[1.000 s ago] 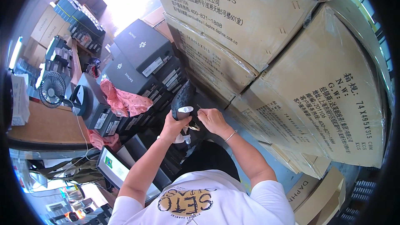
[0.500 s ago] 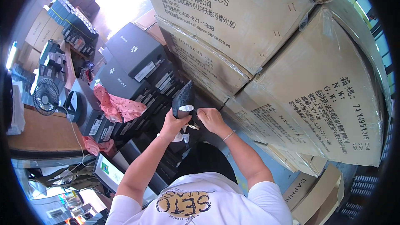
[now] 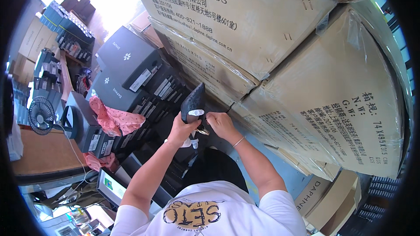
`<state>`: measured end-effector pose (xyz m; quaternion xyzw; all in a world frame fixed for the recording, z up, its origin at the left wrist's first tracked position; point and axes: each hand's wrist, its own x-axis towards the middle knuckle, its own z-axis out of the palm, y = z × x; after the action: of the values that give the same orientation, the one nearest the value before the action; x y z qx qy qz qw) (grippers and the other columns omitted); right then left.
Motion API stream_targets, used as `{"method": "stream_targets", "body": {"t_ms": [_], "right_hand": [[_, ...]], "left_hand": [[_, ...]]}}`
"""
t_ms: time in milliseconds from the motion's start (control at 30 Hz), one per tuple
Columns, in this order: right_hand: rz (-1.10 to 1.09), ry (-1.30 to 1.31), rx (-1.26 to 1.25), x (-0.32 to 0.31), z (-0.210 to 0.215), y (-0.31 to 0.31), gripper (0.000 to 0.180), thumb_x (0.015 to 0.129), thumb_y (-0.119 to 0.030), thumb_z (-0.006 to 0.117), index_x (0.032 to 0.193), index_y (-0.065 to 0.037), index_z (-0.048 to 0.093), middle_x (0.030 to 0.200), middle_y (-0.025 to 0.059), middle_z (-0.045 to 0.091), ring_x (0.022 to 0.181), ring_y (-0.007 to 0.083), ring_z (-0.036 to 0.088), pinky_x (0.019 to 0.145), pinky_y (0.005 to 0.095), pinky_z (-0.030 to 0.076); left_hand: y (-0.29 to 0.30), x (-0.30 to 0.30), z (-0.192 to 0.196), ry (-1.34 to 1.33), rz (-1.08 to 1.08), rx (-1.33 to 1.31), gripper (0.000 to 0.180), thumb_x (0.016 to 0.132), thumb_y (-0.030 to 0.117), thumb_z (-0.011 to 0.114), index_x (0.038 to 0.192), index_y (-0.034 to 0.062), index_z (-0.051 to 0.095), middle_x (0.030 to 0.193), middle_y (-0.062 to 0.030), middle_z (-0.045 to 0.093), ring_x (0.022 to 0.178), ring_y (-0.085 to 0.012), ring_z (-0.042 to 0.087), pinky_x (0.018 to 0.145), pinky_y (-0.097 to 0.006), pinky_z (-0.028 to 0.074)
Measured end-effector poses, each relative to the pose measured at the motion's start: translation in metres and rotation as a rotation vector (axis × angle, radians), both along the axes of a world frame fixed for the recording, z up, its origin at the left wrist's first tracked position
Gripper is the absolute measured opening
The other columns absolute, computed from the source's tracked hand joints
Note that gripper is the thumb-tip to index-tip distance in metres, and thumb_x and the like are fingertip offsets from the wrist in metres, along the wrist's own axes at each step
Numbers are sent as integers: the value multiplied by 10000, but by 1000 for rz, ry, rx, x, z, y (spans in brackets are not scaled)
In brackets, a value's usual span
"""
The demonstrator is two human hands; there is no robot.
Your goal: Clean a high-heeled shoe with a cloth and place it into a branded shoe box with tissue paper.
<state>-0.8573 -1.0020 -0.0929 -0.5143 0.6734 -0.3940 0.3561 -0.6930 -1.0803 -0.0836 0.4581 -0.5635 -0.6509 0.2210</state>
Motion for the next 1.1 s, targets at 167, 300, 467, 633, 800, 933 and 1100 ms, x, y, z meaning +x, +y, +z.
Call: {"method": "stream_targets", "body": {"t_ms": [167, 300, 467, 633, 800, 933, 1100], "right_hand": [[28, 46, 20, -8, -8, -4, 375, 935, -302, 441, 812, 2, 622, 723, 218, 610, 704, 405, 611, 643, 458, 456], [13, 7, 32, -8, -4, -7, 377, 936, -302, 440, 811, 4, 623, 723, 216, 613, 699, 402, 611, 644, 458, 457], [2, -27, 1, -9, -6, -9, 397, 950, -303, 431, 802, 16, 614, 714, 205, 612, 686, 388, 609, 645, 444, 458], [-3, -32, 36, -10, 0, -11, 422, 954, -318, 427, 800, 29, 610, 673, 171, 613, 652, 303, 614, 627, 395, 461], [5, -33, 20, -8, -8, -6, 402, 959, -298, 424, 782, 16, 603, 705, 202, 604, 692, 385, 608, 644, 438, 456], [22, -45, 49, -7, -20, -6, 398, 948, -299, 434, 782, 16, 611, 707, 220, 602, 684, 394, 604, 642, 449, 453], [34, -41, 68, -4, -19, -5, 393, 941, -298, 441, 809, 23, 626, 720, 228, 613, 683, 400, 607, 644, 455, 453]], "left_hand": [[-4, -5, -7, -19, -12, -13, 364, 781, 4, 738, 1104, 7, 570, 963, -35, 636, 837, -114, 599, 749, -279, 508], [-7, -8, -10, -18, -8, -16, 362, 781, 7, 738, 1102, 4, 568, 956, -35, 634, 835, -112, 594, 747, -282, 508], [-8, -10, -10, -25, -6, -18, 355, 779, 5, 737, 1089, 1, 565, 944, -34, 629, 836, -115, 594, 748, -287, 506], [-8, -10, -11, 6, 22, 90, 368, 773, 7, 741, 1093, 0, 559, 942, -49, 632, 831, -131, 605, 740, -295, 504], [-6, -6, -11, -14, 34, 114, 391, 768, 13, 744, 1110, -1, 556, 950, -65, 639, 835, -140, 613, 744, -299, 504], [-4, -5, -3, -26, 25, 131, 407, 766, 32, 754, 1119, -2, 555, 960, -71, 642, 849, -148, 618, 759, -301, 505], [0, -5, 2, -60, 22, 117, 421, 764, 53, 763, 1125, -5, 554, 967, -75, 644, 858, -152, 620, 768, -306, 505]]}}
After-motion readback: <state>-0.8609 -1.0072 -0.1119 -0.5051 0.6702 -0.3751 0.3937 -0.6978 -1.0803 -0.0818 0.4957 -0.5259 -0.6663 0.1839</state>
